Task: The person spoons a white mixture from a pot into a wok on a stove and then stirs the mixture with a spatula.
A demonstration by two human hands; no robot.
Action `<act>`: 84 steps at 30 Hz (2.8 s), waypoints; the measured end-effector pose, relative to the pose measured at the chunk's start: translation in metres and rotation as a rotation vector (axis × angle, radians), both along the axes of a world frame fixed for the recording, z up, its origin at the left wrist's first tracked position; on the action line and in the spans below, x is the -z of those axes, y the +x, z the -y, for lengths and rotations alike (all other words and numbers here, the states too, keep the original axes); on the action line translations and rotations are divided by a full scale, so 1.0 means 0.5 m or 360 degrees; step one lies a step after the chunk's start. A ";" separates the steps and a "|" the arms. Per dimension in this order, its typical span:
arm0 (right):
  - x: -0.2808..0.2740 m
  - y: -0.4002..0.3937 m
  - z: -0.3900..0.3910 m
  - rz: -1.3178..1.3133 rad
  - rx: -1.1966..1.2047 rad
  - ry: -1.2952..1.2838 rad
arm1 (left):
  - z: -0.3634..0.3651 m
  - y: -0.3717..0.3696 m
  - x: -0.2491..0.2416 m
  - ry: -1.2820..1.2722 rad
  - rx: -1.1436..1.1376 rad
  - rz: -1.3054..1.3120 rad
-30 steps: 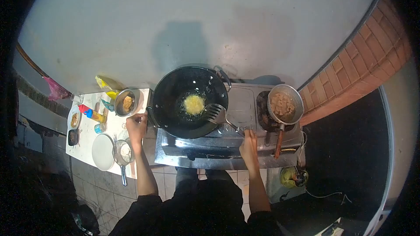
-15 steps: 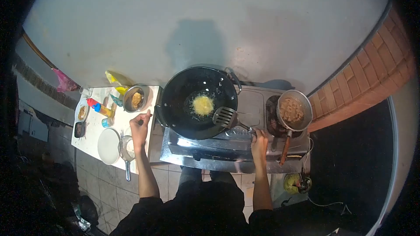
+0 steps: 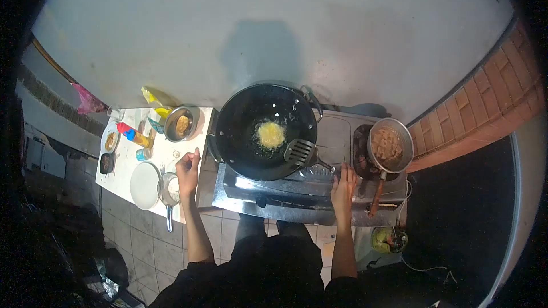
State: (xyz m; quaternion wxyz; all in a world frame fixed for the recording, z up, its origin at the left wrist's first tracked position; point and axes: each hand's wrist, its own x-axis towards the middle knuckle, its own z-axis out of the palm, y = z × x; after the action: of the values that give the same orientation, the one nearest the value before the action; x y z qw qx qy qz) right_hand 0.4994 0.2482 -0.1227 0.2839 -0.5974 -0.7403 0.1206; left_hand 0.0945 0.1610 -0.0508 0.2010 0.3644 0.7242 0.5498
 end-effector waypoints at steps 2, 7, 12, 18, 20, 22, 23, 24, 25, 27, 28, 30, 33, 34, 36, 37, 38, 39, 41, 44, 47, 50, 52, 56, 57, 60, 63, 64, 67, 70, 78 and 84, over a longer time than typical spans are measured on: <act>-0.017 -0.001 0.008 0.0095 0.0014 -0.0016 | 0.018 0.002 0.018 0.0032 0.0021 0.0089; -0.055 -0.036 0.011 -0.0038 0.0148 0.0179 | 0.082 0.021 0.069 0.0065 -0.0031 0.0322; -0.211 -0.156 0.026 -0.0567 0.0020 0.0353 | 0.184 -0.016 0.144 -0.0083 -0.0137 0.0280; -0.262 -0.367 0.105 -0.0717 -0.0364 0.0641 | 0.369 -0.119 0.179 -0.0253 -0.0719 -0.0229; -0.255 -0.445 0.155 -0.0970 -0.0560 0.0575 | 0.421 -0.149 0.163 -0.0363 -0.0881 -0.0289; -0.206 -0.521 0.206 -0.1118 -0.0753 0.0207 | 0.470 -0.192 0.204 -0.0353 -0.0914 -0.0428; -0.171 -0.563 0.229 -0.1098 -0.0844 0.0065 | 0.489 -0.208 0.223 -0.0350 -0.0929 -0.0563; -0.156 -0.601 0.263 -0.1038 -0.0923 -0.0210 | 0.501 -0.219 0.228 -0.0564 -0.0866 -0.0424; -0.118 -0.635 0.287 -0.1048 -0.1082 -0.0510 | 0.511 -0.230 0.247 -0.0557 -0.0868 -0.0421; -0.022 -0.704 0.323 -0.0717 -0.1141 -0.0842 | 0.524 -0.259 0.316 -0.0719 -0.0653 -0.0283; 0.054 -0.737 0.336 -0.0652 -0.1232 -0.0691 | 0.528 -0.272 0.343 -0.0831 -0.0515 -0.0280; 0.100 -0.793 0.350 -0.0380 -0.1142 -0.1013 | 0.516 -0.284 0.345 -0.0909 -0.0362 -0.0003; 0.170 -0.861 0.352 -0.0236 -0.0902 -0.1291 | 0.501 -0.295 0.372 -0.0966 -0.0181 0.0153; 0.167 -0.872 0.351 -0.0237 -0.0898 -0.1276 | 0.498 -0.300 0.382 -0.0895 -0.0114 0.0383; 0.169 -0.893 0.349 -0.0566 -0.0508 -0.1791 | 0.490 -0.309 0.379 -0.0822 -0.0083 0.0731; 0.172 -0.901 0.348 -0.0569 -0.0512 -0.1779 | 0.485 -0.313 0.365 -0.0811 -0.0082 0.0725; 0.176 -0.906 0.350 -0.0627 -0.0468 -0.1739 | 0.481 -0.316 0.351 -0.0823 0.0087 0.0877; 0.184 -0.911 0.351 -0.0685 -0.0425 -0.1699 | 0.480 -0.323 0.352 -0.0834 0.0257 0.1025; 0.199 -0.918 0.352 -0.0707 -0.0395 -0.1704 | 0.484 -0.321 0.373 -0.0723 0.0277 0.1154; 0.194 -0.906 0.348 -0.0309 -0.0588 -0.1244 | 0.478 -0.294 0.357 -0.0503 0.0220 0.1654; 0.183 -0.888 0.338 -0.0257 -0.0817 -0.0240 | 0.474 -0.295 0.321 -0.0450 0.0294 0.1649; 0.098 -0.860 0.318 -0.0355 -0.1006 -0.0389 | 0.459 -0.275 0.289 -0.0556 0.0190 0.1236; 0.050 -0.839 0.304 -0.0392 -0.1107 -0.0304 | 0.448 -0.270 0.270 -0.0612 0.0218 0.1055; -0.058 -0.789 0.285 -0.0637 -0.1304 -0.0124 | 0.432 -0.261 0.212 -0.0469 0.0278 0.0980; -0.090 -0.774 0.280 -0.0636 -0.1274 -0.0112 | 0.425 -0.258 0.190 -0.0459 0.0313 0.0930; -0.188 -0.727 0.256 -0.0647 -0.1243 0.0126 | 0.396 -0.248 0.124 -0.0341 0.0460 0.0826; -0.275 -0.680 0.243 -0.0712 -0.1150 0.0076 | 0.367 -0.230 0.047 -0.0263 0.0598 0.0775; -0.283 -0.666 0.235 -0.0675 -0.1156 0.0161 | 0.357 -0.223 0.023 -0.0236 0.0666 0.0746; -0.328 -0.629 0.224 -0.0607 -0.1038 0.0360 | 0.321 -0.203 -0.002 -0.0138 0.0827 0.0622; -0.333 -0.596 0.221 -0.0599 -0.0910 0.0399 | 0.302 -0.175 -0.043 -0.0231 0.0907 0.0757; -0.357 -0.469 0.266 -0.0649 -0.0715 0.0362 | 0.251 -0.146 -0.071 -0.0230 0.1104 0.0630; -0.398 -0.447 0.213 -0.0545 -0.0698 0.0393 | 0.227 -0.103 -0.090 -0.0312 0.1137 0.0737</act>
State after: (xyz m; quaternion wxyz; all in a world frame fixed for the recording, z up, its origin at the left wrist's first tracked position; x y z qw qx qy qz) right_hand 0.2759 0.1414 0.0761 0.4422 -0.3553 -0.8020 0.1870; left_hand 0.0431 0.0475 -0.0060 0.5692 0.4385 0.5372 0.4416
